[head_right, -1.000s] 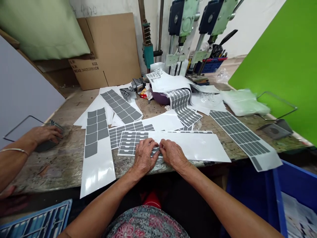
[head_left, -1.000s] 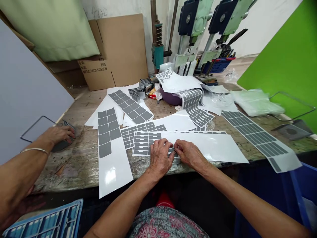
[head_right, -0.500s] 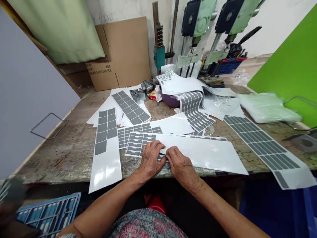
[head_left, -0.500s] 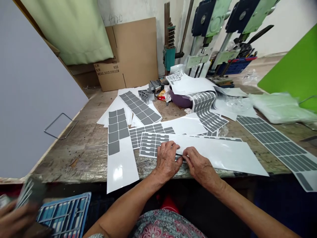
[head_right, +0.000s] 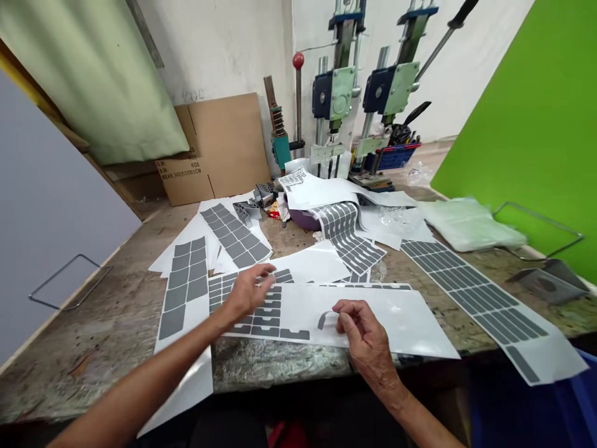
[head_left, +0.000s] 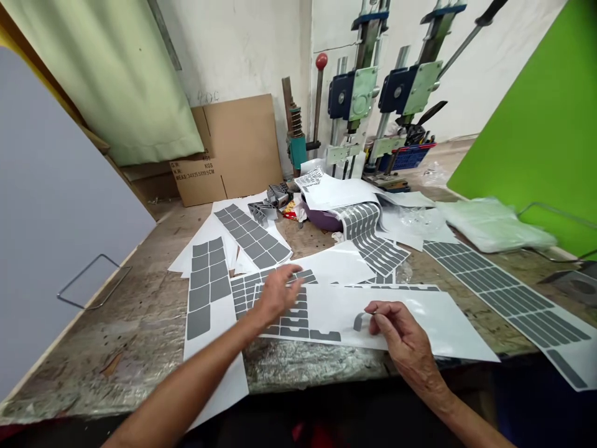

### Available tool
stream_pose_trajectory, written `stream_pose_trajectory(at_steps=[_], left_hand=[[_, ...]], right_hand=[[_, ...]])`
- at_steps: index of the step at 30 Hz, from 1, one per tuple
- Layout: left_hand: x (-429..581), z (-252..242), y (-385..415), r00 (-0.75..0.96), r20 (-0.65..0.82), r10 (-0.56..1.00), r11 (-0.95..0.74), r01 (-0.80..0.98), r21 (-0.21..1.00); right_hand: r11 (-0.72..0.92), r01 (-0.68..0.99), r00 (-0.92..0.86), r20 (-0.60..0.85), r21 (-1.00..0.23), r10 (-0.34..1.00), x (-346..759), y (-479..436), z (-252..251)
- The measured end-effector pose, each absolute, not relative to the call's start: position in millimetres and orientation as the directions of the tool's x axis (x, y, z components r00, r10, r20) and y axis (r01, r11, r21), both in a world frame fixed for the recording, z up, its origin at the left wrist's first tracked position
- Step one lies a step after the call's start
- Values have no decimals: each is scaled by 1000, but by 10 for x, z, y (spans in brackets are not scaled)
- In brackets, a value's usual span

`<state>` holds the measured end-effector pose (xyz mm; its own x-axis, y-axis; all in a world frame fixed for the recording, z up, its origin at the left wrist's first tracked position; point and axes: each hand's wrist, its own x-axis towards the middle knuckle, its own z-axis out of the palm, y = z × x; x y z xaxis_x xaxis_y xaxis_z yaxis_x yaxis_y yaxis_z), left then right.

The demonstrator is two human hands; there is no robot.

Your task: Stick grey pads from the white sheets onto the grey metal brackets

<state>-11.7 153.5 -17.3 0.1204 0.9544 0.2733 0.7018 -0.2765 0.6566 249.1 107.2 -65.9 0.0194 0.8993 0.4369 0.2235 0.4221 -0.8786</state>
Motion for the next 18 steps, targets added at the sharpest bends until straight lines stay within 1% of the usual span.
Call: stream_pose_trajectory(at_steps=[4, 6, 8, 13, 16, 18], left_hand=[[-521, -24, 2435, -153, 257, 954, -53, 761, 647], [-643, -5, 2818, -284, 271, 920, 50, 769, 638], [-707, -16, 3100, -372, 273, 887, 122, 760, 638], [-727, -64, 3454, -470, 193, 861, 218, 685, 695], [-692, -21, 3549, -502, 130, 855, 233, 596, 768], [-645, 60, 3558, -512, 97, 853, 215, 516, 829]], right_hand=[[316, 85, 87, 323, -945, 942, 2544, 1115, -753], [284, 53, 103, 288, -957, 952, 2550, 1125, -783], [268, 52, 108, 272, -962, 956, 2552, 1126, -800], [292, 54, 111, 297, -955, 948, 2541, 1113, -792], [301, 58, 103, 305, -952, 947, 2534, 1109, -777], [293, 64, 93, 298, -954, 950, 2538, 1110, -772]])
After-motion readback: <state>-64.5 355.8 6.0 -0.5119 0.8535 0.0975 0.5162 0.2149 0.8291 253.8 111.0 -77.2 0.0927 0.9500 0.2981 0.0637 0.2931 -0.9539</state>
